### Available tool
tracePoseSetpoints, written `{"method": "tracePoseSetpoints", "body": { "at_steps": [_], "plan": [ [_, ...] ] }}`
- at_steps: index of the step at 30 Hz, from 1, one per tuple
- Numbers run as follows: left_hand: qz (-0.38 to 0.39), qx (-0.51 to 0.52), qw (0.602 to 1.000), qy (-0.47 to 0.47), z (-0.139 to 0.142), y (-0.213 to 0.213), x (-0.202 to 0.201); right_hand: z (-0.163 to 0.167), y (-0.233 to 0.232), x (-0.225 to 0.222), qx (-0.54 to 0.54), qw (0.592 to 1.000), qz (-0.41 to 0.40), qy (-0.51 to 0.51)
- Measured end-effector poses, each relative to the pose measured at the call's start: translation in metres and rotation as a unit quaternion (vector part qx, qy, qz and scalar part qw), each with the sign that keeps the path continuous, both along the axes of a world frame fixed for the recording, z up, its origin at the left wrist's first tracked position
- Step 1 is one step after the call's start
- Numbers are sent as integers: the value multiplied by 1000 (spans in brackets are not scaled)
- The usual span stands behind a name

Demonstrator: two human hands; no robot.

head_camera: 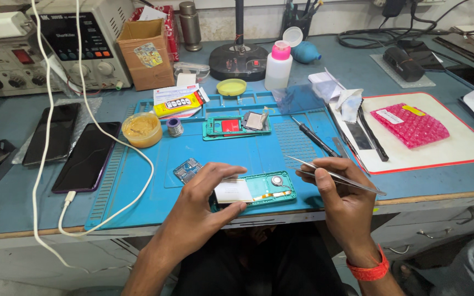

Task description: The person repairs a teal keypad feature phone at a workbench. They pry the phone open with a spudger, use tweezers to lift out the battery and internal components, disconnect a flex cable from the circuit board, reposition the board and housing, and finally scoop flux paste from a container with a fingertip tool.

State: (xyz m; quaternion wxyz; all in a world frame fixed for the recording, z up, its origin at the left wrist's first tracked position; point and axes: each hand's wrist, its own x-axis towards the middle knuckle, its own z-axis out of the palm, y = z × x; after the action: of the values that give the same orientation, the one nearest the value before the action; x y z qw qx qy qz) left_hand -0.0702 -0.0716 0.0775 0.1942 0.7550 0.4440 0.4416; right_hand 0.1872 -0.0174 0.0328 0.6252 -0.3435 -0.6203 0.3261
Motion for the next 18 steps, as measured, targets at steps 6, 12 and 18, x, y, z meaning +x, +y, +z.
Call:
{"method": "tracePoseSetpoints", "body": {
  "at_steps": [6,12,18],
  "plan": [
    [-1,-38,999,40,1,0,-4,-3,1,1,-8,1000,-10,-19],
    [6,-12,996,87,5,4,4,-4,2,2,-18,999,-14,-29],
    [-19,-73,986,146,9,17,12,-4,2,2,-21,1000,-7,-18]
  ]
}}
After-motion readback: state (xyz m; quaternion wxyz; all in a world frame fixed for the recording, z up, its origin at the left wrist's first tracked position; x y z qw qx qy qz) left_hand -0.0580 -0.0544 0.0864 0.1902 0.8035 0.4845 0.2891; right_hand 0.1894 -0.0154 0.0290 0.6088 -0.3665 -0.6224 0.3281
